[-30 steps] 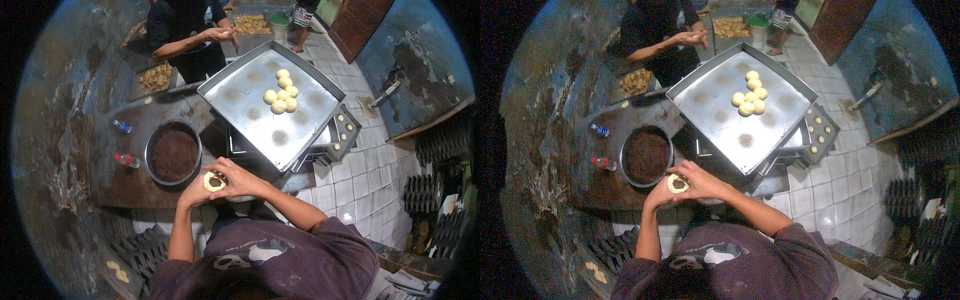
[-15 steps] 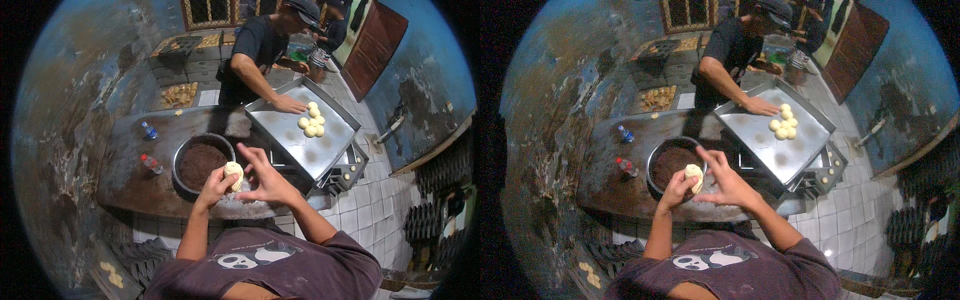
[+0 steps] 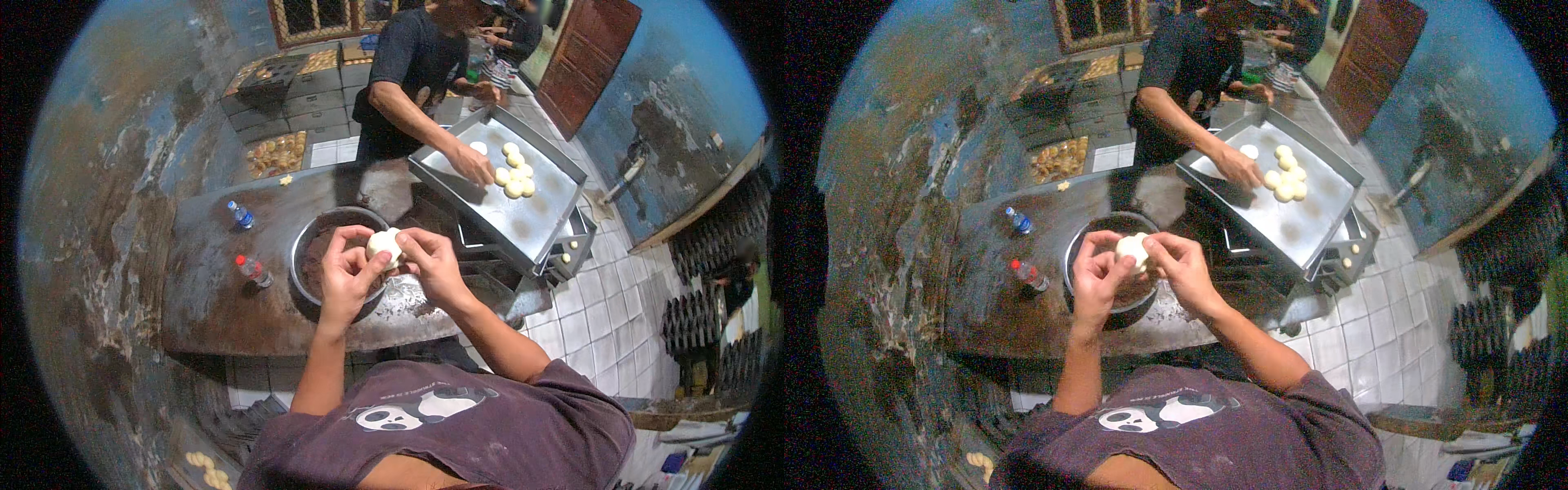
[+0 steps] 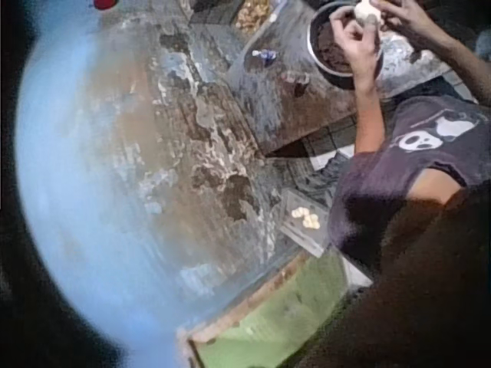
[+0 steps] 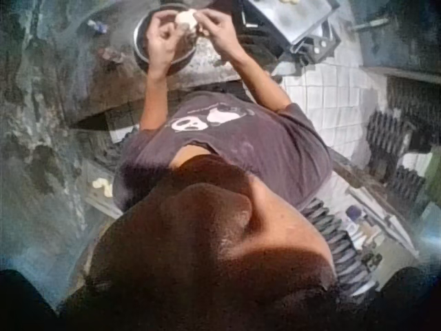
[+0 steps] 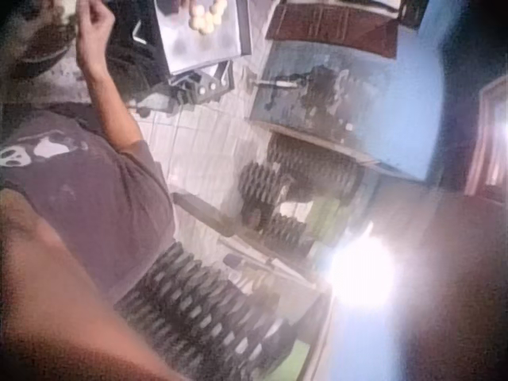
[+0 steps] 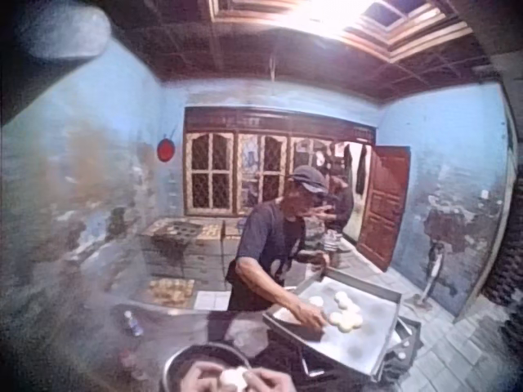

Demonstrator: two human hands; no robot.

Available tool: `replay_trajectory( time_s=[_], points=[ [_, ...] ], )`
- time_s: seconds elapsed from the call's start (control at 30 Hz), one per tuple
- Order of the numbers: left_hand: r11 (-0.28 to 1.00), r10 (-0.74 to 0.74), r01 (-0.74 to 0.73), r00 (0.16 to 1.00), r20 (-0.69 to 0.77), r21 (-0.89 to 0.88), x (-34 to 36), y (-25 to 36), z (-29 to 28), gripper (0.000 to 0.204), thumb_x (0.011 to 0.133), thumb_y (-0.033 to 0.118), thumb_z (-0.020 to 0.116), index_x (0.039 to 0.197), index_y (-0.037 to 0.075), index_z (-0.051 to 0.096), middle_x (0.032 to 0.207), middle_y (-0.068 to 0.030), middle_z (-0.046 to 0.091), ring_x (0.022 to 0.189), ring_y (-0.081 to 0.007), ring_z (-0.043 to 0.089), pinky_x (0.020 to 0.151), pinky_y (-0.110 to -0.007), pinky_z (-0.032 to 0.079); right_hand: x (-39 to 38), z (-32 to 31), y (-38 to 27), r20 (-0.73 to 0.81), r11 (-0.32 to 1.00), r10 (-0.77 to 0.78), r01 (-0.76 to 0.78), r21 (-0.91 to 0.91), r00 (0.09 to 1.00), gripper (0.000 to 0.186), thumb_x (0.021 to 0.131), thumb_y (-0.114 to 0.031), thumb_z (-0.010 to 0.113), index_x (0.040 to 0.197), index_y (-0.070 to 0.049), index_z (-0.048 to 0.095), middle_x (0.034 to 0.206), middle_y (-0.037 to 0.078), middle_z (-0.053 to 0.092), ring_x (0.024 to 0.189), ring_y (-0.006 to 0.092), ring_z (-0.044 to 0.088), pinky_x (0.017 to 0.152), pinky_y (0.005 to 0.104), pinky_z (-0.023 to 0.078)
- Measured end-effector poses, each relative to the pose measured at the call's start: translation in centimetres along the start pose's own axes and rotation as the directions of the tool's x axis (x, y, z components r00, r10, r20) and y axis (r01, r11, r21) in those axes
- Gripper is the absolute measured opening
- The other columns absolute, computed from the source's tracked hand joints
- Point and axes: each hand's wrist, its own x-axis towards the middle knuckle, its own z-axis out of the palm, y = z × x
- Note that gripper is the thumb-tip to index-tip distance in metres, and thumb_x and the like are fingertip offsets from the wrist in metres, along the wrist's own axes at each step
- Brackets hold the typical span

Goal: The person fills pieces of dough with a dark paste using a spoon and rolls them into balls, placing the finished rolls onto metal trays.

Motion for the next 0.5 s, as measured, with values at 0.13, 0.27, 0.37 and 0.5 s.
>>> replay_trajectory(
  time_s=[0.13,0.27,0.37,0.5],
  points=[
    [0.877,0.424,-0.406,0.905,-0.016,0.256,2.7,1.5,1.4,0.023,0.088,0.012,0.075,0.105,0.003,0.062,0.091,-0.0039,0.066,0.078,-0.0067,0.059,0.069,-0.023,0.049,-1.3,0.4,0.7,0.203,0.829,0.196,-0.273,0.488,0.959,0.032,0.100,-0.020,0.067,0.130,-0.014,0.057,0.116,0.000,0.065,0.098,0.0114,0.068,0.070,0.0246,0.061],
    [0.963,0.195,-0.157,0.967,0.166,-0.218,3.3,2.5,4.8,0.019,0.085,0.004,0.066,0.103,0.001,0.061,0.098,-0.0067,0.067,0.091,-0.0107,0.063,0.084,-0.027,0.052,-1.9,0.2,1.4,0.105,0.915,-0.075,0.027,0.402,0.992,0.062,0.090,-0.003,0.072,0.145,-0.010,0.044,0.125,0.007,0.063,0.093,0.0126,0.067,0.070,0.0249,0.060],
    [0.962,0.237,-0.209,0.958,0.158,-0.179,3.5,2.2,9.0,0.022,0.080,0.003,0.068,0.100,0.003,0.060,0.089,-0.0039,0.066,0.082,-0.0109,0.063,0.106,-0.040,0.048,-1.1,-1.6,0.7,-0.200,0.907,-0.414,0.420,-0.010,0.888,0.045,0.091,-0.005,0.073,0.135,0.000,0.061,0.121,0.006,0.068,0.097,0.0120,0.066,0.087,0.0279,0.055],
    [0.917,0.377,-0.325,0.894,0.240,-0.232,5.5,1.4,13.4,0.037,0.074,0.005,0.068,0.109,0.006,0.054,0.095,-0.0080,0.069,0.089,-0.0150,0.066,0.117,-0.048,0.036,-0.4,-6.1,-2.4,-0.051,0.840,-0.542,0.542,-0.004,0.839,0.029,0.093,-0.012,0.075,0.117,0.004,0.071,0.106,0.006,0.073,0.098,0.0119,0.066,0.091,0.0303,0.053]
  ],
)
